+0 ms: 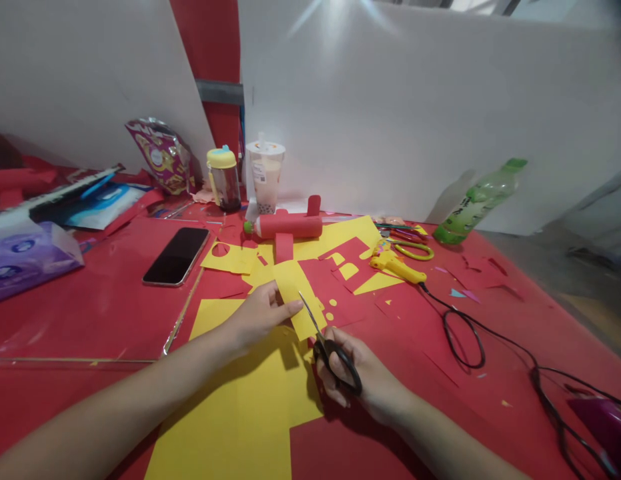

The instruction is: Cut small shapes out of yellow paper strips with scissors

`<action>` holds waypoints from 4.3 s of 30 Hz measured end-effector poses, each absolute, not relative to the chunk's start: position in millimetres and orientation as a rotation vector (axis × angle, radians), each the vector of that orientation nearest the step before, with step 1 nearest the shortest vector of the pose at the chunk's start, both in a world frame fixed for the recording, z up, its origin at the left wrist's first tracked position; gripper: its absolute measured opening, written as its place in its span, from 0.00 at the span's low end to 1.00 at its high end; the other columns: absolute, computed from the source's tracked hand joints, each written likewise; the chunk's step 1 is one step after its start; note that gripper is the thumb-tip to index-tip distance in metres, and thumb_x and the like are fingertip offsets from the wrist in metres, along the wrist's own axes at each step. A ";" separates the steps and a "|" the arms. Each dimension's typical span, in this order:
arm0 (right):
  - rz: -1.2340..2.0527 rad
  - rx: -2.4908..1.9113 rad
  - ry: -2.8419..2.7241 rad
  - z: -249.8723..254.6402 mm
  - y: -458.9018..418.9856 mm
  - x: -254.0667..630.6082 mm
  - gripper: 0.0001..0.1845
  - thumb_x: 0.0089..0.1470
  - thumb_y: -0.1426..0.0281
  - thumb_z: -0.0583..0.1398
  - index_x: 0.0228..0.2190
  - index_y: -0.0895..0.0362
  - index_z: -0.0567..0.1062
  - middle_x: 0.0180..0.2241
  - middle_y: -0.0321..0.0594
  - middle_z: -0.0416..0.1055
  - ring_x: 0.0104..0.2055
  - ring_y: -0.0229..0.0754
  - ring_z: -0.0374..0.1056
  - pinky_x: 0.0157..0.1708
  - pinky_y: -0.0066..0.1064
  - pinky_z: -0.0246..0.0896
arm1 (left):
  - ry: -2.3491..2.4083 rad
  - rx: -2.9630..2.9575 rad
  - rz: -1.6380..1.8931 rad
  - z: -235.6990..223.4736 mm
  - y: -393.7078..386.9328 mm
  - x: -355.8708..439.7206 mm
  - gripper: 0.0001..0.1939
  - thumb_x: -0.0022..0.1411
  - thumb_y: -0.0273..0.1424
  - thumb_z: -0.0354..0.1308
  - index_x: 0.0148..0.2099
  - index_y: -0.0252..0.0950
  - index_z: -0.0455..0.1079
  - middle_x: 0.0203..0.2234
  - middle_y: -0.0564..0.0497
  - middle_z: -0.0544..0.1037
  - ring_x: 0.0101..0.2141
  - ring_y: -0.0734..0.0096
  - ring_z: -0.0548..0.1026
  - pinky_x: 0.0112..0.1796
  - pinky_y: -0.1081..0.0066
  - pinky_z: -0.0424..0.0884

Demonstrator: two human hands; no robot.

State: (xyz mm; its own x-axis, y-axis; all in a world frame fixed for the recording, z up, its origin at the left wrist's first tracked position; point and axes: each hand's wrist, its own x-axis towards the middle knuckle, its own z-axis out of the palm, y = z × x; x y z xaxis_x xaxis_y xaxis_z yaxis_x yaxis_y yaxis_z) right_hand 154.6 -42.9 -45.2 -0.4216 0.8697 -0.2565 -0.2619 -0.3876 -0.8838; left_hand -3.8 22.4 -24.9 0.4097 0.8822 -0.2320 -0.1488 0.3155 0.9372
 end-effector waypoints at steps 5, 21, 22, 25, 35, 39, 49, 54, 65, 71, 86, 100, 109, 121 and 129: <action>1.887 -0.976 -1.038 -46.6 -43.4 153.2 0.27 0.33 0.50 0.62 0.20 0.55 0.54 0.10 0.23 0.56 0.07 0.25 0.48 0.08 0.19 0.40 | 0.935 1.025 0.794 -27.0 22.5 -3.4 0.15 0.44 0.33 0.63 0.34 0.31 0.66 0.26 0.50 0.75 0.26 0.73 0.73 0.29 0.73 0.68; 1.882 -0.990 -1.022 -48.0 -42.0 152.5 0.27 0.33 0.51 0.63 0.19 0.55 0.54 0.09 0.22 0.54 0.07 0.25 0.48 0.07 0.18 0.38 | 0.976 0.998 0.938 -22.8 29.6 -7.4 0.06 0.50 0.32 0.57 0.30 0.33 0.69 0.24 0.53 0.74 0.28 0.74 0.71 0.30 0.74 0.67; 1.888 -0.986 -1.024 -48.4 -42.0 152.5 0.27 0.33 0.51 0.63 0.19 0.55 0.54 0.09 0.22 0.54 0.07 0.25 0.48 0.07 0.18 0.38 | 0.987 0.999 0.950 -22.4 30.5 -7.9 0.07 0.49 0.32 0.58 0.31 0.33 0.69 0.26 0.52 0.75 0.29 0.73 0.72 0.30 0.74 0.67; 1.890 -0.979 -1.023 -49.2 -42.4 152.6 0.26 0.35 0.52 0.62 0.19 0.55 0.54 0.10 0.22 0.55 0.07 0.25 0.48 0.08 0.18 0.38 | 1.008 1.017 0.974 -22.1 31.6 -8.7 0.10 0.48 0.32 0.59 0.34 0.32 0.69 0.29 0.50 0.75 0.30 0.72 0.72 0.31 0.73 0.68; 1.918 -0.900 -1.017 -46.0 -44.7 157.3 0.23 0.39 0.54 0.61 0.23 0.55 0.55 0.14 0.28 0.62 0.10 0.28 0.53 0.09 0.19 0.41 | 0.942 1.006 0.982 -21.1 28.7 -6.8 0.13 0.45 0.30 0.62 0.35 0.31 0.67 0.29 0.50 0.75 0.30 0.72 0.72 0.32 0.73 0.69; 1.943 -0.849 -0.966 -47.1 -45.5 158.2 0.23 0.39 0.54 0.61 0.23 0.56 0.56 0.15 0.28 0.60 0.12 0.28 0.56 0.10 0.18 0.42 | 0.920 1.067 0.952 -21.2 27.5 -7.1 0.13 0.47 0.30 0.61 0.36 0.32 0.65 0.28 0.51 0.74 0.31 0.72 0.73 0.31 0.73 0.69; 1.956 -0.889 -0.976 -45.9 -45.8 157.2 0.24 0.38 0.51 0.60 0.25 0.57 0.58 0.15 0.29 0.61 0.12 0.29 0.56 0.10 0.19 0.43 | 0.931 1.129 0.855 -20.6 22.1 -5.6 0.15 0.48 0.30 0.59 0.40 0.34 0.62 0.30 0.51 0.74 0.33 0.70 0.73 0.34 0.72 0.69; 1.961 -0.857 -0.980 -48.1 -45.8 156.7 0.24 0.39 0.51 0.60 0.26 0.57 0.60 0.16 0.30 0.62 0.13 0.29 0.57 0.10 0.19 0.45 | 0.940 1.153 0.851 -19.7 20.9 -5.4 0.15 0.48 0.30 0.59 0.40 0.35 0.62 0.31 0.51 0.75 0.35 0.69 0.73 0.35 0.72 0.69; 1.935 -0.862 -0.990 -48.4 -48.5 155.6 0.22 0.41 0.51 0.58 0.25 0.56 0.59 0.17 0.31 0.63 0.14 0.30 0.60 0.11 0.19 0.48 | 0.934 1.142 0.841 -22.2 20.2 -3.9 0.14 0.49 0.28 0.58 0.40 0.35 0.63 0.31 0.51 0.75 0.35 0.69 0.74 0.35 0.72 0.69; 1.925 -0.865 -1.011 -52.5 -48.3 156.6 0.23 0.42 0.51 0.58 0.25 0.56 0.58 0.17 0.30 0.62 0.14 0.30 0.60 0.11 0.18 0.49 | 0.955 1.144 0.836 -21.3 20.2 -4.6 0.14 0.49 0.28 0.58 0.40 0.36 0.63 0.30 0.52 0.75 0.35 0.69 0.74 0.36 0.71 0.69; 1.888 -0.906 -1.062 -51.8 -49.0 156.2 0.24 0.40 0.50 0.59 0.26 0.57 0.59 0.15 0.28 0.62 0.12 0.29 0.56 0.12 0.20 0.49 | 0.948 1.160 0.846 -20.2 20.6 -3.7 0.18 0.47 0.30 0.59 0.42 0.33 0.63 0.34 0.49 0.75 0.36 0.66 0.73 0.38 0.65 0.69; 1.841 -0.961 -1.076 -49.0 -48.0 153.0 0.26 0.37 0.49 0.59 0.23 0.55 0.55 0.11 0.24 0.59 0.09 0.27 0.50 0.10 0.19 0.43 | 0.947 1.173 0.821 -24.7 23.3 -6.3 0.17 0.49 0.30 0.58 0.43 0.34 0.62 0.33 0.50 0.74 0.35 0.70 0.73 0.36 0.69 0.69; 1.868 -0.976 -1.038 -51.9 -46.3 153.7 0.27 0.34 0.49 0.61 0.21 0.55 0.54 0.09 0.23 0.59 0.07 0.26 0.50 0.08 0.17 0.40 | 1.057 1.267 0.768 -23.8 24.8 -8.0 0.20 0.49 0.30 0.57 0.46 0.34 0.61 0.30 0.52 0.72 0.31 0.72 0.71 0.32 0.72 0.67; 1.941 -0.847 -0.998 -52.8 -47.4 154.9 0.23 0.39 0.53 0.61 0.24 0.56 0.57 0.13 0.26 0.61 0.10 0.27 0.54 0.11 0.19 0.45 | 1.093 1.344 0.829 -23.9 27.4 -9.1 0.15 0.52 0.33 0.52 0.43 0.33 0.64 0.23 0.56 0.66 0.23 0.78 0.64 0.28 0.74 0.63; 1.963 -0.792 -0.916 -48.9 -48.7 155.2 0.23 0.39 0.52 0.60 0.26 0.57 0.61 0.16 0.29 0.61 0.13 0.29 0.56 0.12 0.20 0.47 | 1.074 1.562 0.751 -18.3 21.4 -9.3 0.15 0.56 0.32 0.48 0.46 0.36 0.60 0.15 0.62 0.50 0.17 0.81 0.52 0.19 0.79 0.53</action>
